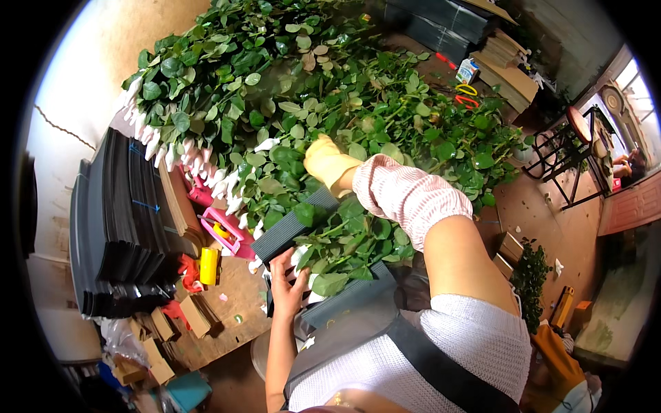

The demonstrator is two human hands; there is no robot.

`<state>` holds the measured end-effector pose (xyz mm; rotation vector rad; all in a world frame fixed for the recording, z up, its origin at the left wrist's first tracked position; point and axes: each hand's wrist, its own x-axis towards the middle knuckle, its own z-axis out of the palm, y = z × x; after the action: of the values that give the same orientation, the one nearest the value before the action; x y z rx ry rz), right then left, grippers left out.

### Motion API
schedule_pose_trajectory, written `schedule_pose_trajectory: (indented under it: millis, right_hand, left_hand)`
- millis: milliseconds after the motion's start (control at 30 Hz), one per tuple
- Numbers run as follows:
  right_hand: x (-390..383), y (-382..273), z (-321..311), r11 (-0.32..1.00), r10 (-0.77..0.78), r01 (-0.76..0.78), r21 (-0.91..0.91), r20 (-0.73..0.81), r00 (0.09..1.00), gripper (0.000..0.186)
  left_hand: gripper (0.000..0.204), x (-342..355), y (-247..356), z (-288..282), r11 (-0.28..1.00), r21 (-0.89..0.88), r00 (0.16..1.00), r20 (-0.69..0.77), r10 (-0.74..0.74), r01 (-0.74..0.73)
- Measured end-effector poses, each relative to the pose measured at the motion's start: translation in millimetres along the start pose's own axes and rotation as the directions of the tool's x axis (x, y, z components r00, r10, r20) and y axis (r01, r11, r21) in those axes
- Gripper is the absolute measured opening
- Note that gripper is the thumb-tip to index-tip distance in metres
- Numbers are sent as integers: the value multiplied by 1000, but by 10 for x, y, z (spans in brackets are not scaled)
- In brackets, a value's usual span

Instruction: The person arranges pink roses and green leaves into a black rectangular box. They place the flowers and leaves inside, adjust their positions, and then close the box lid.

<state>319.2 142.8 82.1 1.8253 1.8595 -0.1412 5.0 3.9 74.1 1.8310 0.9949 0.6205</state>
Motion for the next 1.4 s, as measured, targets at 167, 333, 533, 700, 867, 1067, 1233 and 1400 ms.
schedule_pose_trajectory:
  millis: [167,333,533,700,867,1067,1233,1400]
  right_hand:
    - [-822,277,-630,951,-49,291,110,-871,488,29]
    - [-1023,882,-671,963,147,95,252,-787,599,23]
    - [-1658,1222,-479,977,23,204,66,-977,210,39]
    - [-2310,880,100,930,64,182,320,-626,777,29]
    - [-2239,546,861,858,-118,451,247,-759,640,19]
    - [-2474,127,-452,940,15,238,246,-723,690,38]
    - [-2136,-798,-655,847,-216,332,416,-302,928,52]
    - [-1686,-940,-201,890,-170,305,339,-373,912,35]
  left_hand:
    - [58,-67,-91,19,997,-72,1000,-23,-6,4]
    - [58,-48,-121,11,991,-121,998,2,-60,59]
    - [56,-38,-76,32,988,-141,998,-15,-63,60]
    - [60,-66,-249,45,984,-157,996,-10,-91,89]
    - [52,-15,-294,122,993,-106,997,-52,49,-54]
    - [46,-60,-200,60,989,-146,998,-54,-27,19]
    - [55,-19,-227,73,997,-24,996,-61,70,-72]
    - [62,-63,122,-105,983,-118,989,-39,-143,138]
